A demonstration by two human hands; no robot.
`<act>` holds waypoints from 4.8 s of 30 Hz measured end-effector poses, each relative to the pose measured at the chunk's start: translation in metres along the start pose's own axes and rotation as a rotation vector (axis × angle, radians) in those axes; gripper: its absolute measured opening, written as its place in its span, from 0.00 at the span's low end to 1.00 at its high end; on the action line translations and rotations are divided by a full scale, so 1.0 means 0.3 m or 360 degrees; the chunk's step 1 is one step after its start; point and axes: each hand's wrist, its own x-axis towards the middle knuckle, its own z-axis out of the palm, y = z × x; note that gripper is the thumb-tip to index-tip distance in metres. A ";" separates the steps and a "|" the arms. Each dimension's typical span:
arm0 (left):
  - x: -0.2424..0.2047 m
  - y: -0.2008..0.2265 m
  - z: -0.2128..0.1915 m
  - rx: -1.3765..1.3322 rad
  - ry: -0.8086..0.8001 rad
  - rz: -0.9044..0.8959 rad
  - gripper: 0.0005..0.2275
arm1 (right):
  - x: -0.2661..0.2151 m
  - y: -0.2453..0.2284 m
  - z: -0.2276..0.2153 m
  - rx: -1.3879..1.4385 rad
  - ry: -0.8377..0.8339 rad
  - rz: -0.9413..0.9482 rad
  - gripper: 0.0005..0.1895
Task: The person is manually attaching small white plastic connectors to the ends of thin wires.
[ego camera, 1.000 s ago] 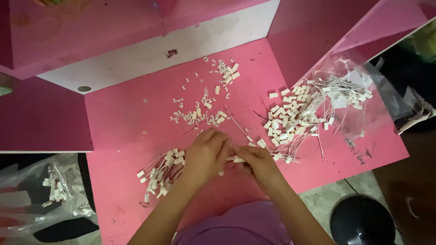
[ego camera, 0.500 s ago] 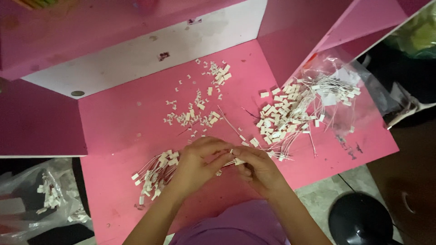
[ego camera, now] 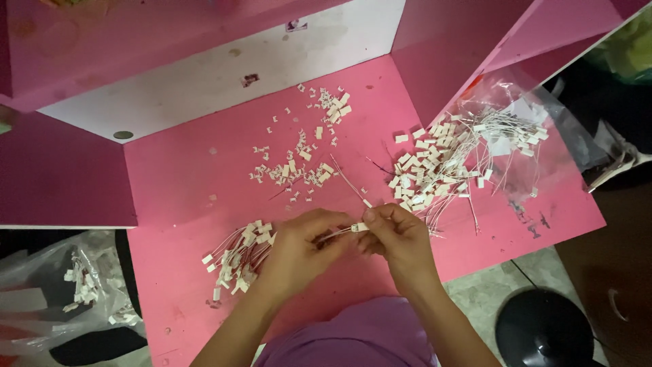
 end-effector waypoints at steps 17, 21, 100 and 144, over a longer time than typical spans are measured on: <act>-0.037 0.008 0.001 0.0548 0.0123 0.0482 0.09 | -0.013 0.000 0.048 -0.0207 0.0055 -0.0227 0.11; -0.060 -0.016 -0.007 0.0700 0.0133 0.0569 0.09 | -0.002 0.025 0.048 -0.0310 0.0048 -0.0051 0.13; 0.024 0.012 0.077 -0.0973 0.0054 -0.0350 0.09 | -0.069 -0.167 0.013 -0.0106 -0.0097 -0.0359 0.09; 0.016 -0.141 -0.005 -0.0764 0.0308 -0.0619 0.05 | 0.498 0.208 -0.291 -0.2497 0.0413 -0.0533 0.17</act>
